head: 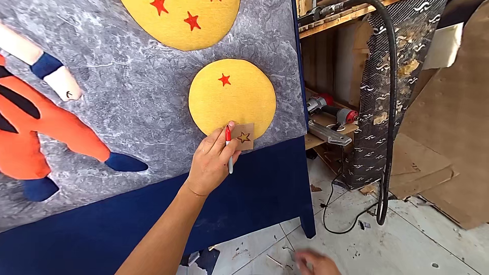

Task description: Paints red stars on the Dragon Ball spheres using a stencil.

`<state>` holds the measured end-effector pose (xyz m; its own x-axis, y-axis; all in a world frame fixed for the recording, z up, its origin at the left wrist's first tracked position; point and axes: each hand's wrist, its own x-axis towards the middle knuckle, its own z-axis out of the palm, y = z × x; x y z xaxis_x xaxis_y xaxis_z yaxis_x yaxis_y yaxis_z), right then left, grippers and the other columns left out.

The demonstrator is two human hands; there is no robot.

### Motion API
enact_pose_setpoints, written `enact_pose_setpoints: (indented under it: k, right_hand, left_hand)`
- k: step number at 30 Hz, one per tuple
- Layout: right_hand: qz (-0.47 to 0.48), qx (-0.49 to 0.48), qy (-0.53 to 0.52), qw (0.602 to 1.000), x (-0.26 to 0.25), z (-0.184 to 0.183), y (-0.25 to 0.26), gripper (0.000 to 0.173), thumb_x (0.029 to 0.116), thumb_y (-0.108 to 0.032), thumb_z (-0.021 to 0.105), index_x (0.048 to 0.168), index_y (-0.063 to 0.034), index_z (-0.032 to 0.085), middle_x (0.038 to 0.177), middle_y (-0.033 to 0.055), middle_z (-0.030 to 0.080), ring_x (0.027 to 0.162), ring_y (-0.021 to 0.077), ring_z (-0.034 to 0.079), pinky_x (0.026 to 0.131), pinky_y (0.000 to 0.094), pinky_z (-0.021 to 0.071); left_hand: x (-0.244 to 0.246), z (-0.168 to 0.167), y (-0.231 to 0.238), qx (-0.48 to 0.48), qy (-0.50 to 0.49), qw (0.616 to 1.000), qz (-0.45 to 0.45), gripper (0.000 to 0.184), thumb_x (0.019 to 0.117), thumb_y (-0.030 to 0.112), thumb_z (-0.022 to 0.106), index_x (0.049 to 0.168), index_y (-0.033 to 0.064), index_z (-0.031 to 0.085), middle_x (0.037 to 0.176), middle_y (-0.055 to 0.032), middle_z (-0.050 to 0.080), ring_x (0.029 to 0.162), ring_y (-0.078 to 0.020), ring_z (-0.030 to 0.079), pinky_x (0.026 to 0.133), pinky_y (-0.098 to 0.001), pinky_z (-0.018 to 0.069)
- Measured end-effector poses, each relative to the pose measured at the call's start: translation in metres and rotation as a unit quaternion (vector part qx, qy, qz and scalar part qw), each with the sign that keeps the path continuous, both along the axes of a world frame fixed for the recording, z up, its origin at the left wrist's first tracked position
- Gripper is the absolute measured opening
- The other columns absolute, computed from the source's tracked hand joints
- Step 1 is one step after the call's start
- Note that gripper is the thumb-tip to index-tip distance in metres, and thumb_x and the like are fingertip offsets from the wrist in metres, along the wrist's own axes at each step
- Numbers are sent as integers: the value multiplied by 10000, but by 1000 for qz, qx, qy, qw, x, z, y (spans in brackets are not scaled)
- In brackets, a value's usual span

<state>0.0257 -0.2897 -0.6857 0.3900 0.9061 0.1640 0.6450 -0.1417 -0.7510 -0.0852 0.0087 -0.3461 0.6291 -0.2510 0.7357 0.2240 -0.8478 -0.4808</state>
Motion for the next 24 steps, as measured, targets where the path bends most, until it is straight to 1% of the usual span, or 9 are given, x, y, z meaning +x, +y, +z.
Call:
enact_pose_setpoints:
  k: [2,3,5,8,11,16,18,21,24]
  right_hand:
    - [-43,174,-64,982,25,74,52,275,987,-301,656,1193,-148,752,1034,57,748,820,194,730,689,429,628]
    - [-51,247,-98,963,37,119,75,289,988,-315,664,1212,-148,739,1036,42,737,789,154,710,653,368,619]
    - [-66,357,-172,916,54,200,111,311,973,-342,691,1206,-142,739,1052,36,732,787,127,689,642,324,601]
    - [-60,433,-283,854,72,276,148,444,940,-368,734,1324,-153,678,1178,81,687,1003,183,702,768,359,619]
    - [-28,447,-336,829,87,301,174,552,904,-383,783,1387,-152,646,1227,138,656,1037,235,686,799,370,609]
    - [-16,461,-327,825,98,300,183,572,885,-394,799,1380,-143,659,1210,140,634,901,198,656,726,332,586]
    - [-7,481,-298,825,99,300,182,582,881,-402,807,1374,-130,661,1218,139,625,897,175,645,724,307,580]
    - [1,512,-267,817,105,319,178,609,877,-423,810,1369,-102,654,1230,137,620,989,166,653,756,291,591]
    - [4,519,-294,803,112,348,182,613,880,-438,801,1365,-93,656,1196,134,630,968,178,650,728,300,585]
  left_hand:
    - [1,-1,-1,-6,-3,1000,-1,258,980,250,697,1166,71,686,1529,-137,531,1377,-312,540,1120,-444,466]
    - [1,-1,0,-6,-7,1000,-1,261,977,248,702,1171,74,684,1529,-136,530,1378,-312,538,1119,-444,465]
    - [3,-3,1,-5,-18,1000,-8,272,970,245,716,1183,82,677,1530,-132,530,1381,-308,536,1121,-442,464]
    - [4,-6,4,-6,-28,999,-19,289,959,232,734,1200,87,672,1522,-131,534,1380,-302,534,1118,-435,465]
    - [4,-6,5,0,-32,999,-24,286,951,222,742,1195,90,673,1499,-141,551,1377,-308,536,1118,-435,468]
    - [3,-6,7,1,-28,999,-42,341,930,227,770,1218,90,648,1492,-142,547,1384,-307,526,1117,-442,473]
    - [-1,-1,6,-25,-25,998,-58,357,926,237,776,1221,90,637,1500,-133,543,1381,-296,531,1118,-436,476]
    - [-3,26,3,-56,-32,995,-81,368,921,254,780,1197,75,614,1487,-162,549,1315,-304,583,1062,-433,514]
    - [0,60,-1,-54,-12,995,-85,378,919,231,778,1200,28,627,1475,-205,554,1267,-325,614,1020,-427,537]
